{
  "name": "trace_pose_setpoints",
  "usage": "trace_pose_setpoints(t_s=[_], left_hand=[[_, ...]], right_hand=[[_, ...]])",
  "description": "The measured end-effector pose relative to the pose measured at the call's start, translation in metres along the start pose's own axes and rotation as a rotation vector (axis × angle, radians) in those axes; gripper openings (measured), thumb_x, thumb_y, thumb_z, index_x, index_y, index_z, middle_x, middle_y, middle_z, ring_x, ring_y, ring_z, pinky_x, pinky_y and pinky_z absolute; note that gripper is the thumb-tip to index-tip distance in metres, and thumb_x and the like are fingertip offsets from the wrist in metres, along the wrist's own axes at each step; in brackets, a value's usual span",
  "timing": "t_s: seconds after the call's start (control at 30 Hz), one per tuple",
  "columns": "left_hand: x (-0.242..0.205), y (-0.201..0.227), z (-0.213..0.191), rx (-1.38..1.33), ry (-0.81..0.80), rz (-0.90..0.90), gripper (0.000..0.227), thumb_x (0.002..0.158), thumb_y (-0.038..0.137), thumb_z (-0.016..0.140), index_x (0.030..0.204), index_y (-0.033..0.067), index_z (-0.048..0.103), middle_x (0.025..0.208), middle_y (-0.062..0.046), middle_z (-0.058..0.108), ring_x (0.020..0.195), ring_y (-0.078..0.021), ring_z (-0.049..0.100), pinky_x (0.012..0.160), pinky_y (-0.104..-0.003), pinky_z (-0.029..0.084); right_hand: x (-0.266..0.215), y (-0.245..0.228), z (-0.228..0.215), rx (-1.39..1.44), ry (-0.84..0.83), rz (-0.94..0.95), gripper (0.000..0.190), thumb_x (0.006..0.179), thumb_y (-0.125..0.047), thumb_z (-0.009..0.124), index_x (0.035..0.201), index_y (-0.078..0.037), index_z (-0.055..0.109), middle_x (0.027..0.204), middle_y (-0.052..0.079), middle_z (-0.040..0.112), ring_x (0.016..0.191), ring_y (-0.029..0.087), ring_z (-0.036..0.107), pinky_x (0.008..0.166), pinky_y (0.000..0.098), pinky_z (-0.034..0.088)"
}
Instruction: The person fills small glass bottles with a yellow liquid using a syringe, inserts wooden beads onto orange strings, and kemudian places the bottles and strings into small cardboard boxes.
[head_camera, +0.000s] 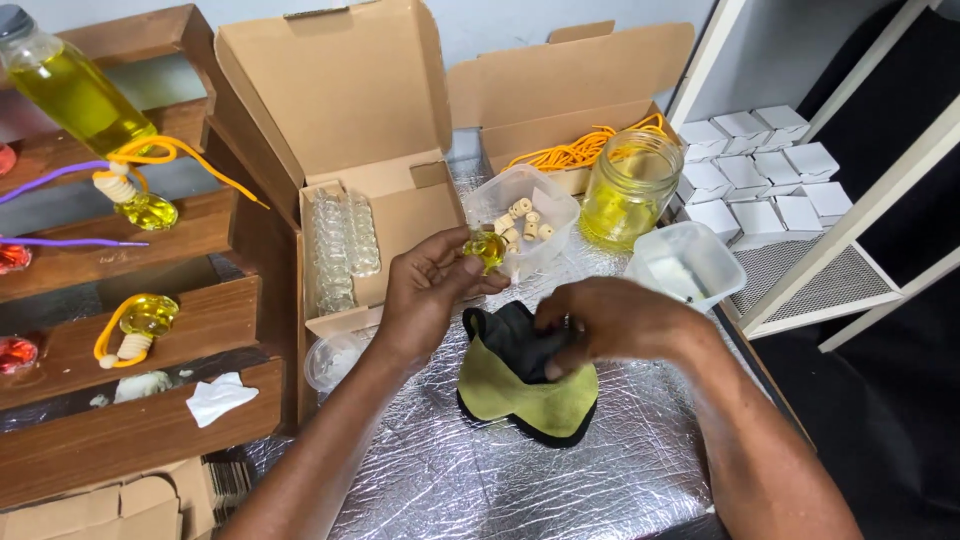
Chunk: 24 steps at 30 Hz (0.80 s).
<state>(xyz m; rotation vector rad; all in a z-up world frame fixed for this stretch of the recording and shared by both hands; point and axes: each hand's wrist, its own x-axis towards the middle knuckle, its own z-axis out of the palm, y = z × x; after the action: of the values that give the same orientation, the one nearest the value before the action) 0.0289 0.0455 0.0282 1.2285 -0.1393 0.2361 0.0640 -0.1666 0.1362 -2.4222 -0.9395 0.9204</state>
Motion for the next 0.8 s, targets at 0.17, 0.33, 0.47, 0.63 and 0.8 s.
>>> trace_pose_setpoints(t_s=[0.17, 0.33, 0.47, 0.63, 0.8], left_hand=[[0.005, -0.008, -0.006, 0.009, -0.019, -0.001, 0.038, 0.102, 0.008, 0.06, 0.138, -0.0037, 0.059, 0.114, -0.02, 0.072, 0.092, -0.0261, 0.077, 0.087, -0.039, 0.066], [0.005, -0.017, -0.004, 0.062, -0.007, 0.042, 0.04, 0.102, 0.008, 0.06, 0.139, -0.0048, 0.058, 0.11, -0.022, 0.073, 0.093, -0.0257, 0.076, 0.087, -0.038, 0.066], [-0.009, 0.001, 0.018, 0.393, -0.021, 0.132, 0.037, 0.102, 0.012, 0.058, 0.136, -0.0024, 0.062, 0.115, -0.02, 0.073, 0.109, -0.0282, 0.07, 0.098, -0.046, 0.058], [-0.027, -0.004, 0.041, 0.703, -0.082, 0.364, 0.034, 0.104, 0.019, 0.054, 0.131, 0.0021, 0.067, 0.108, -0.021, 0.075, 0.102, -0.0426, 0.073, 0.09, -0.051, 0.057], [-0.031, -0.001, 0.038, 0.711, 0.062, 0.368, 0.032, 0.106, 0.016, 0.049, 0.128, -0.0002, 0.066, 0.103, -0.018, 0.074, 0.098, -0.0392, 0.074, 0.084, -0.048, 0.057]], right_hand=[[0.007, 0.012, 0.006, -0.036, 0.093, -0.206, 0.025, 0.081, -0.01, 0.078, 0.104, -0.003, 0.08, 0.091, 0.028, 0.075, 0.084, 0.049, 0.071, 0.08, 0.0568, 0.055], [0.014, 0.017, 0.01, 0.233, 0.537, -0.576, 0.018, 0.08, 0.001, 0.076, 0.094, -0.008, 0.083, 0.074, 0.016, 0.073, 0.061, 0.029, 0.064, 0.063, 0.043, 0.054], [0.039, 0.022, 0.036, 0.325, 1.059, -0.68, 0.023, 0.085, -0.009, 0.083, 0.108, -0.008, 0.079, 0.087, 0.009, 0.07, 0.076, 0.021, 0.064, 0.073, 0.0345, 0.053], [0.059, 0.033, 0.058, 0.38, 1.324, -0.601, 0.018, 0.091, -0.011, 0.082, 0.099, -0.005, 0.066, 0.087, 0.007, 0.063, 0.082, 0.02, 0.061, 0.078, 0.0365, 0.051], [0.062, 0.019, 0.068, 0.432, 1.301, -0.675, 0.017, 0.096, -0.003, 0.075, 0.09, -0.003, 0.059, 0.085, 0.009, 0.058, 0.083, 0.025, 0.063, 0.079, 0.0382, 0.051]])
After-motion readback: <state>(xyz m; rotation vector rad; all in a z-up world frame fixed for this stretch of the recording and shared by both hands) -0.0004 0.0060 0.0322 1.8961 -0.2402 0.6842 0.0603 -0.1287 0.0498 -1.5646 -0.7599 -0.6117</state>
